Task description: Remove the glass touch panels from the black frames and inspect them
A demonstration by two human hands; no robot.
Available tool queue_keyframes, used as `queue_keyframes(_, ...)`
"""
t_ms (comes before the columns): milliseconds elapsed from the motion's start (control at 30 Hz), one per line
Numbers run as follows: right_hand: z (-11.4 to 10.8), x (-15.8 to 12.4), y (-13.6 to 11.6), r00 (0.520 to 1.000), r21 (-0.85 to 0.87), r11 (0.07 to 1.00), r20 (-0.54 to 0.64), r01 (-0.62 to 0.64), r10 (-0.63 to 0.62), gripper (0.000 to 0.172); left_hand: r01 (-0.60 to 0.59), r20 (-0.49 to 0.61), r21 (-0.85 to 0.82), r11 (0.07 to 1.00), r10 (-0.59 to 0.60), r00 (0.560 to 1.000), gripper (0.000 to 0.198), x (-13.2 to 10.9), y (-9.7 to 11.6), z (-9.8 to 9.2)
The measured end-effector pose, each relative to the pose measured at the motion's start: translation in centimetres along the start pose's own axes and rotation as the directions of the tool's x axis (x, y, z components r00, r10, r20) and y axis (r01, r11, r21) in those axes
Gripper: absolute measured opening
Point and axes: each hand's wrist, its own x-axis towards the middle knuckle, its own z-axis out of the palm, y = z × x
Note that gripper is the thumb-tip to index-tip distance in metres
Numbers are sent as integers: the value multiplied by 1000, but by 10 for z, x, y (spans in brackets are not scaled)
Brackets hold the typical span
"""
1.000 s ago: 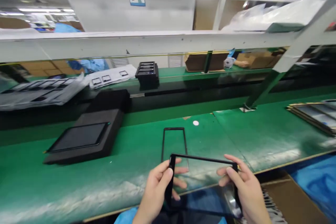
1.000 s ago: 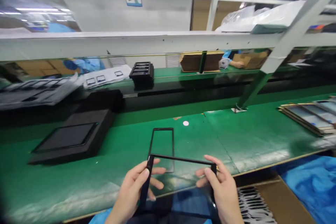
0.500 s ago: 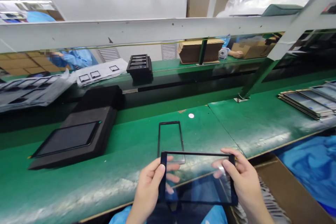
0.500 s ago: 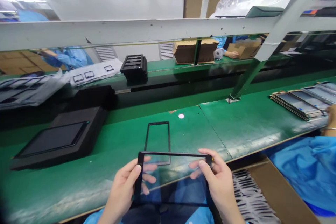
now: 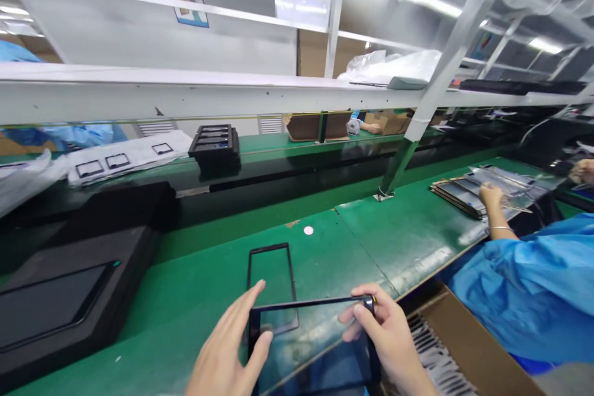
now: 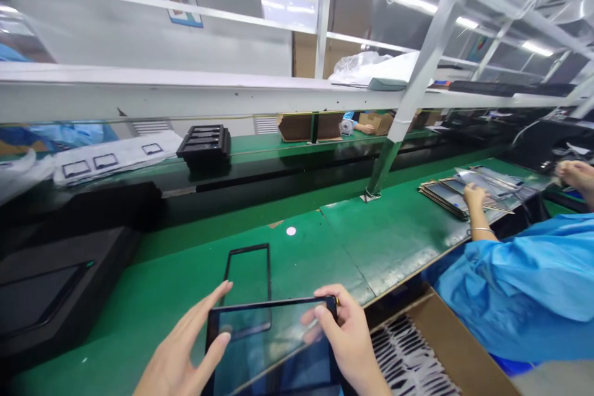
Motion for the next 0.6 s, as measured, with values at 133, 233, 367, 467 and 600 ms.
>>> queue_keyframes(133,-1,-2,3,999,-63,998,40,5,-2,47,-235,70,152,960,227,971,65,12,16,6)
queue_keyframes(233,-1,-9,9,989,-127,992,145,11,8,43,-222,255,53,974,202,946,41,15,31,15)
queue_keyframes(367,0,-15,14,972,-177,984,226,-22,63,36,-58,394,-72,996,82,915,33,14,33,22)
queue_keyframes(467,2,-17,16,963,-178,984,262,-16,63,35,15,422,-130,991,42,906,30,15,26,20)
queue_keyframes(600,8,-19,28,969,-175,984,247,18,26,42,82,436,-175,981,2,900,32,18,17,16)
